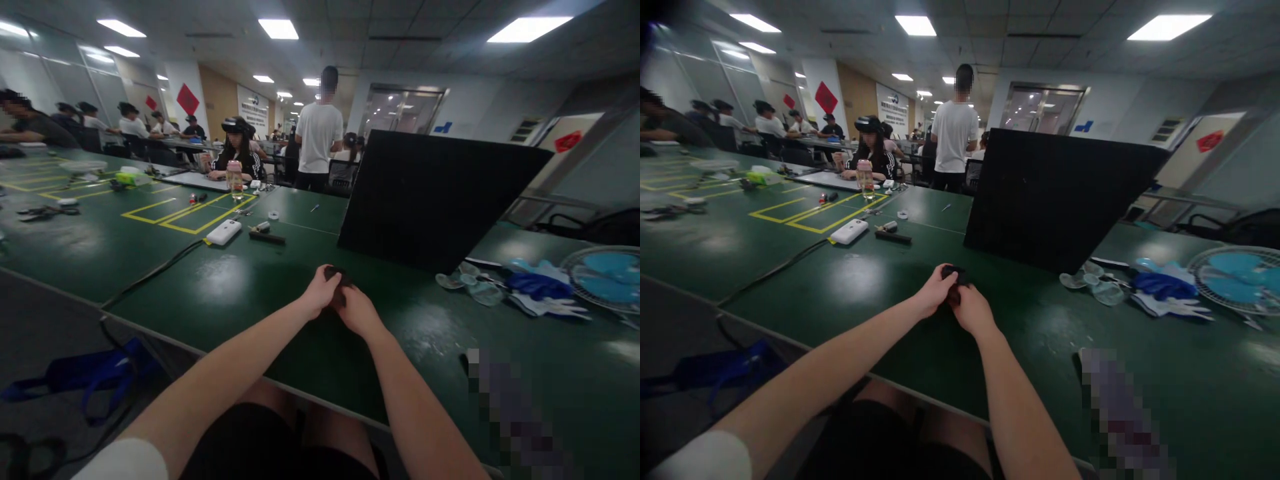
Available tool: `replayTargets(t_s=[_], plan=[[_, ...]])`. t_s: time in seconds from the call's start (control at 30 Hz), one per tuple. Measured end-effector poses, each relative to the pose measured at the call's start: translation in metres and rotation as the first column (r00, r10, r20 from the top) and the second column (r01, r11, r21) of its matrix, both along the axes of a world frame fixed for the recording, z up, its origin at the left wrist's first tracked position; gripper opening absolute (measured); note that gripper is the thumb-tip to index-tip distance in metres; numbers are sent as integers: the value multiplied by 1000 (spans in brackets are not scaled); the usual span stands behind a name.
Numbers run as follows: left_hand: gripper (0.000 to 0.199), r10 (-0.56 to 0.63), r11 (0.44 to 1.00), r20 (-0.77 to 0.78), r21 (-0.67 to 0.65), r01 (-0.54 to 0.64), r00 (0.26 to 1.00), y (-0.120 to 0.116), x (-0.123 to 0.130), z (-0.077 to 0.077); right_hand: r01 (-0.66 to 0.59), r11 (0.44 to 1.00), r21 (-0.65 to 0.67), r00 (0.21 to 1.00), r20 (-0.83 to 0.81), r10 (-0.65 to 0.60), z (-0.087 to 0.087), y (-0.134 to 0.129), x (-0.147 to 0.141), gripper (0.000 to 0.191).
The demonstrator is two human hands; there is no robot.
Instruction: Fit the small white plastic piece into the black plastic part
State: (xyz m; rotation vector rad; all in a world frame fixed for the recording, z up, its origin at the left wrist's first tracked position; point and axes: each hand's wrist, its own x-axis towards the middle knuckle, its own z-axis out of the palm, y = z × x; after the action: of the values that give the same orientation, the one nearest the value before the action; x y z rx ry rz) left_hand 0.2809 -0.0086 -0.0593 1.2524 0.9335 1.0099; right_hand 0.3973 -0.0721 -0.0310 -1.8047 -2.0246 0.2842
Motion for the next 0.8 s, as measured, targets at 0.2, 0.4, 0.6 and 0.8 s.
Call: replayTargets(t_s=[0.2, 0.4, 0.6, 0.8], plan=[[49, 52, 939, -214, 343, 25, 976, 6, -74, 5, 100, 994, -48, 992, -75, -103, 3, -1, 6, 27], [56, 160, 841, -585, 503, 200, 795, -3, -115, 15, 173, 978, -116, 945, -262, -198, 11, -3, 4, 29], [56, 131, 794, -646, 523, 311, 752, -12, -103, 18, 69, 973, -218, 939, -315, -137, 16, -5, 7, 37], [55, 114, 786, -639, 527, 325, 761, -14, -107, 15, -25, 1000, 5, 888, -460, 25, 14, -8, -10, 41]])
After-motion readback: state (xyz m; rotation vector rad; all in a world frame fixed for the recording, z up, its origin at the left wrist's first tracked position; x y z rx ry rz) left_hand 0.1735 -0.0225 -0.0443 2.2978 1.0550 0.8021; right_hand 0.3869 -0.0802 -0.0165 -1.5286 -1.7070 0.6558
